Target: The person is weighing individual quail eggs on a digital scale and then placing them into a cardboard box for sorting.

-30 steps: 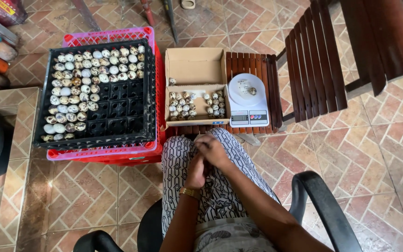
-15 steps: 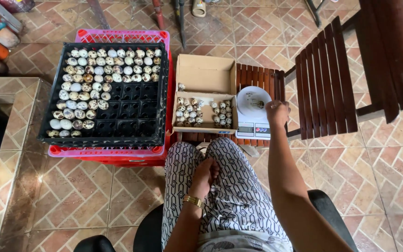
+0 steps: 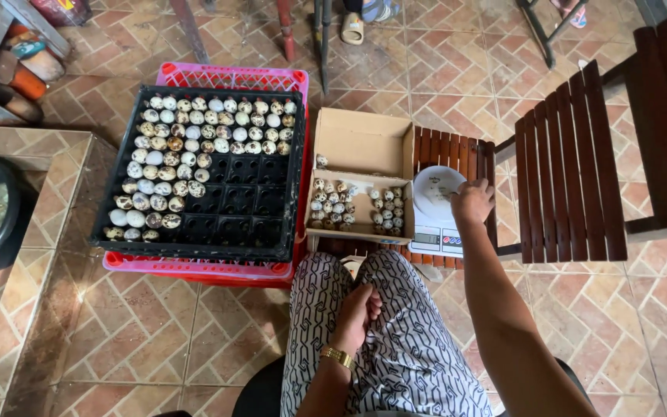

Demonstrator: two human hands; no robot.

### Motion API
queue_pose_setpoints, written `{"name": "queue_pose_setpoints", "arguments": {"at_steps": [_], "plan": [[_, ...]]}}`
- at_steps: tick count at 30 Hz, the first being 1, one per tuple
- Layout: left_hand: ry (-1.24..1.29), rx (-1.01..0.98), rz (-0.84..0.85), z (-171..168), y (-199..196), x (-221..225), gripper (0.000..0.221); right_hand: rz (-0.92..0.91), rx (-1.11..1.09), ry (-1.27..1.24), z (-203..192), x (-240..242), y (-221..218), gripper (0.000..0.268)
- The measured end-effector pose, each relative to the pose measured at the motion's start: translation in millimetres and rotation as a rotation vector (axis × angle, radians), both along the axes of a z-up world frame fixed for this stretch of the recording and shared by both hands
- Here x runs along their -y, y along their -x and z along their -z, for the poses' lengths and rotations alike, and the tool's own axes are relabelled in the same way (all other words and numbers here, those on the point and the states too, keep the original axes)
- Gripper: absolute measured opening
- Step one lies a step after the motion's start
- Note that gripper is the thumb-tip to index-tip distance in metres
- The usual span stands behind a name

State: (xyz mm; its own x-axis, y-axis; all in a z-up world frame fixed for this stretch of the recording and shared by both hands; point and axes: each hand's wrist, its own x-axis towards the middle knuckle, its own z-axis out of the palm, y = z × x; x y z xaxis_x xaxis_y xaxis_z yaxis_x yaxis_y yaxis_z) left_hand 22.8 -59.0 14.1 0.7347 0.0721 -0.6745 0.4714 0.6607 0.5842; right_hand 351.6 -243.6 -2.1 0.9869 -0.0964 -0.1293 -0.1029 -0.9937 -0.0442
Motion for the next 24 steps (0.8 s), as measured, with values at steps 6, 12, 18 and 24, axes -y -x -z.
{"name": "queue_pose_setpoints", "arguments": {"at_steps": [6, 12, 18, 24], "plan": [[-0.007, 0.029, -0.005, 1.0, 0.3, 0.3, 0.025, -0.009, -0.102, 0.128, 2.8, -4.3, -9.5, 0.058], [-0.02, 0.068, 0.012, 8.0, 1.6, 0.9, 0.026, -0.01, -0.101, 0.104, 8.4, -3.2, -10.1, 0.053], [-0.008, 0.038, 0.0, 11.7, 0.7, 1.5, 0.026, -0.004, -0.067, 0.122, 23.8, 3.8, -14.0, 0.051], [-0.01, 0.027, 0.004, 6.7, -1.1, 1.0, 0.023, -0.023, -0.06, 0.11, 28.6, 7.2, -14.0, 0.053]]}}
